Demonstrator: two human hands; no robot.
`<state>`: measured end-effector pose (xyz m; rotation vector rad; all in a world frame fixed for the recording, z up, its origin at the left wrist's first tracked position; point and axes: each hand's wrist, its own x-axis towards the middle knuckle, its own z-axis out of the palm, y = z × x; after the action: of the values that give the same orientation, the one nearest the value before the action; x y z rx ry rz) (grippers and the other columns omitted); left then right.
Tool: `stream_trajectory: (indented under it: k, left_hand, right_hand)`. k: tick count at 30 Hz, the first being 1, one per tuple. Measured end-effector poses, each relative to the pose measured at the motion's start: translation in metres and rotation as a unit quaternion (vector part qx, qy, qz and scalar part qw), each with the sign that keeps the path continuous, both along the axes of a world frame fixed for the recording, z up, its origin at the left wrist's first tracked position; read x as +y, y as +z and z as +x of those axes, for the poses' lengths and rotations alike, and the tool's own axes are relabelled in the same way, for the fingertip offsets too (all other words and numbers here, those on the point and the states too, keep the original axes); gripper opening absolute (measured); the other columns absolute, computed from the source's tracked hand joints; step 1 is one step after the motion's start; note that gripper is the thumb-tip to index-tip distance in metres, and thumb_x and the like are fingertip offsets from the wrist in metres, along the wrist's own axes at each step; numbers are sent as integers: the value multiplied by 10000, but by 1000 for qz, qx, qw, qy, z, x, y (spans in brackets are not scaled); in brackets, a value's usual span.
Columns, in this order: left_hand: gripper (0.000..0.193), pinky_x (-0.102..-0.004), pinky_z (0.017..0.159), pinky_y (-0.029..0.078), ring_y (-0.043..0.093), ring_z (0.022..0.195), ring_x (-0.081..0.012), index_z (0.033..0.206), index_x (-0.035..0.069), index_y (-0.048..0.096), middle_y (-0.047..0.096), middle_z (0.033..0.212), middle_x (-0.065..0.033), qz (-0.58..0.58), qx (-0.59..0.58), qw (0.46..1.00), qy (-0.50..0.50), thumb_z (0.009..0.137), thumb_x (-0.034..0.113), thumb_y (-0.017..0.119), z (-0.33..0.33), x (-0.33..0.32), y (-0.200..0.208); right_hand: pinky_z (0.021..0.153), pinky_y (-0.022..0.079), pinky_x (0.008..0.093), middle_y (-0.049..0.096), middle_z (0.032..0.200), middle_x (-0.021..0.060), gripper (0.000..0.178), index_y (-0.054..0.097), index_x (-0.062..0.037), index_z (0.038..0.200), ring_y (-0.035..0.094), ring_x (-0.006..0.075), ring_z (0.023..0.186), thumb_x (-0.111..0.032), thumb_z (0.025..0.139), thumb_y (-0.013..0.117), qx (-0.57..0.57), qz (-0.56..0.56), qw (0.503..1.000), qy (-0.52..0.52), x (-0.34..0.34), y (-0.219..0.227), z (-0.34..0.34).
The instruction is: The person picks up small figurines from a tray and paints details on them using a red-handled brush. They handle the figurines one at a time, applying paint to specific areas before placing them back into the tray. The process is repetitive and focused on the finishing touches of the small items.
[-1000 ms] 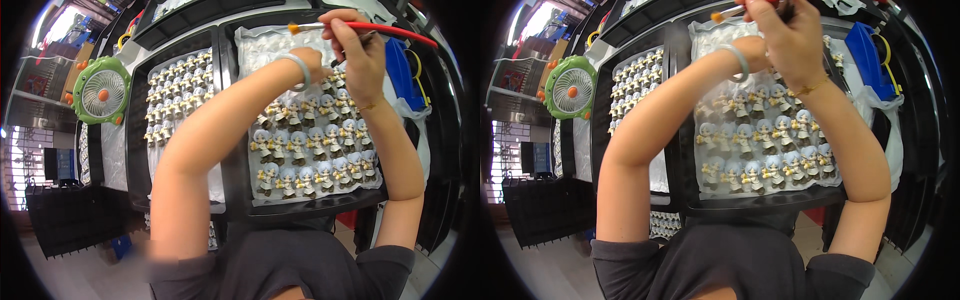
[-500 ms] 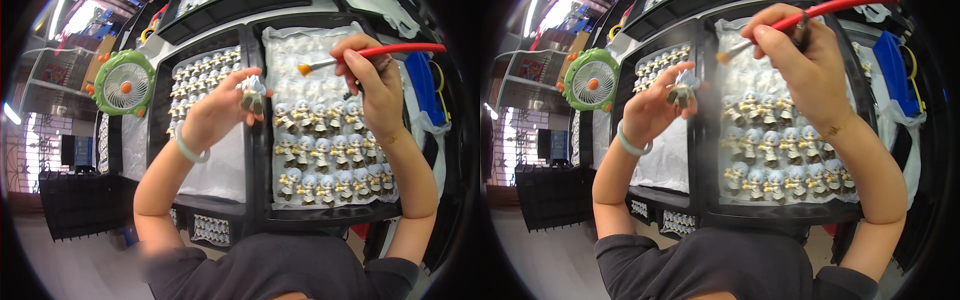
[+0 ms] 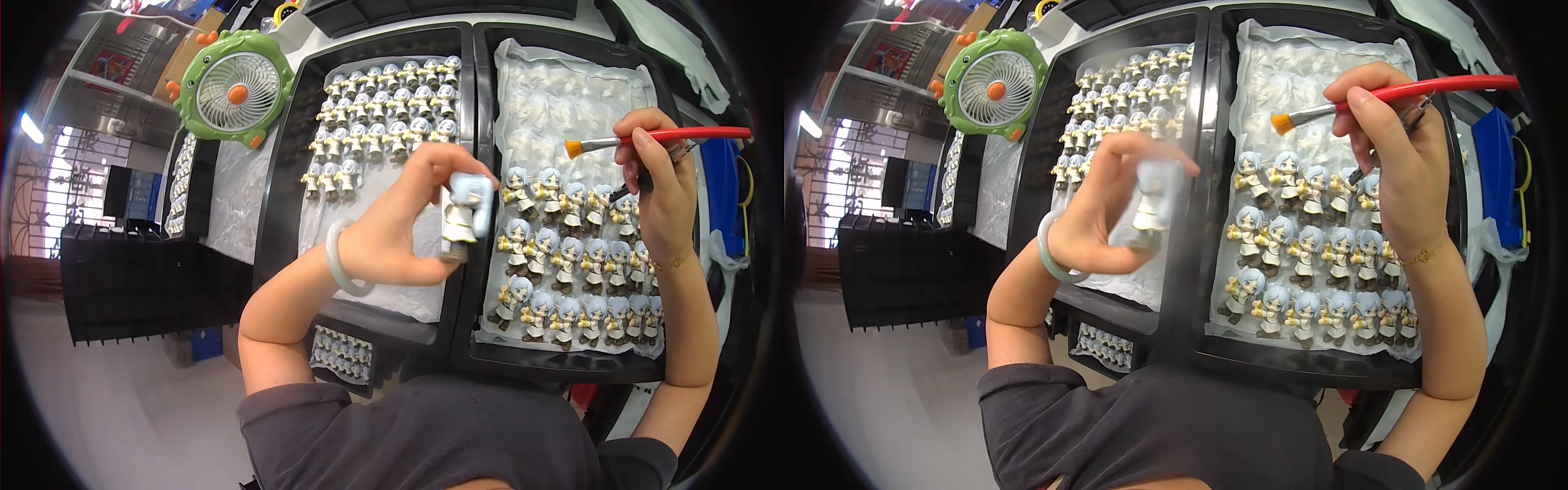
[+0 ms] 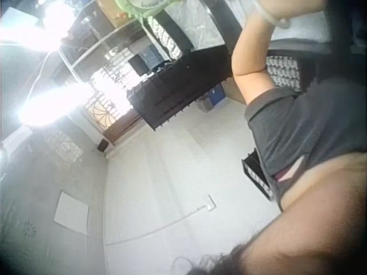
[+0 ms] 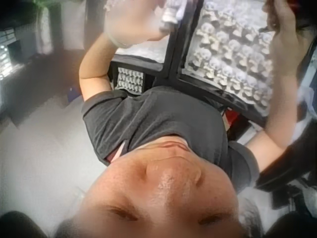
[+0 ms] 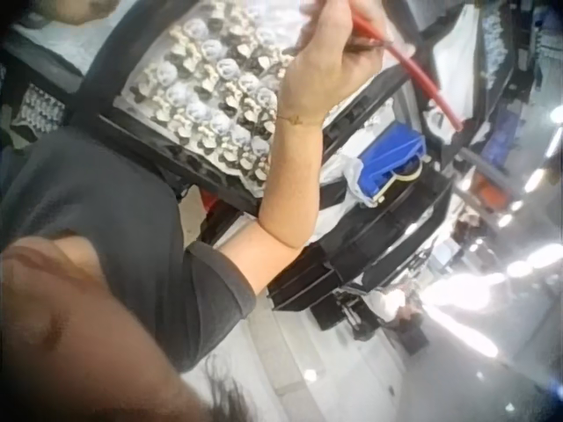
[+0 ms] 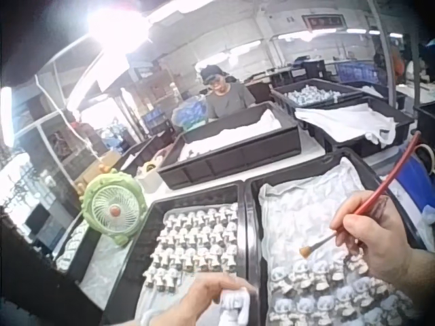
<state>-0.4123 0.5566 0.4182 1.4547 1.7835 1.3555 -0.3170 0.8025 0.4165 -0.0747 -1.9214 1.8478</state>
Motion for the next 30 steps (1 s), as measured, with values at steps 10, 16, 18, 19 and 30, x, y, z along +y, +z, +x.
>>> stream_trajectory:
  k: [10, 16, 18, 19, 30]
  left_hand:
    - [583, -291, 698, 267, 396, 739, -200, 1018, 71, 493, 405, 775, -48, -127, 369, 913, 121, 477, 204, 664, 16, -1, 18]
    - [581, -287, 721, 311, 427, 786, -195, 1028, 67, 482, 457, 845, -53, -111, 372, 912, 129, 494, 204, 667, 10, -4, 20]
    - [583, -294, 738, 340, 446, 821, -179, 1035, 56, 473, 475, 879, -57, -64, 346, 925, 144, 505, 204, 665, -11, -11, 27]
    - [571, -310, 771, 370, 451, 887, -163, 1033, 32, 439, 483, 907, -70, -36, 309, 931, 189, 529, 188, 657, -27, -19, 25]
    - [603, -399, 823, 304, 427, 970, -256, 1051, 105, 423, 454, 977, -95, -292, 442, 823, 207, 541, 302, 676, -71, -75, -69]
  right_hand:
    - [466, 280, 155, 513, 614, 13, 197, 562, -6, 828, 392, 22, 505, -166, 817, 446, -7, 19, 1000, 20, 0, -4, -2]
    - [464, 274, 156, 511, 617, 11, 195, 562, -8, 836, 375, 20, 497, -164, 818, 446, -8, 26, 999, 21, 1, -7, -2]
    - [459, 269, 156, 506, 618, 9, 192, 560, -10, 838, 364, 18, 492, -162, 818, 446, -10, 27, 999, 17, 2, -8, -1]
    - [457, 266, 155, 502, 619, 7, 188, 558, -11, 838, 358, 18, 490, -161, 818, 446, -11, 26, 999, 18, 2, -8, -1]
    - [446, 264, 146, 474, 629, -5, 149, 526, -22, 841, 367, 14, 514, -145, 819, 443, -21, -1, 1000, 2, 4, -7, -2]
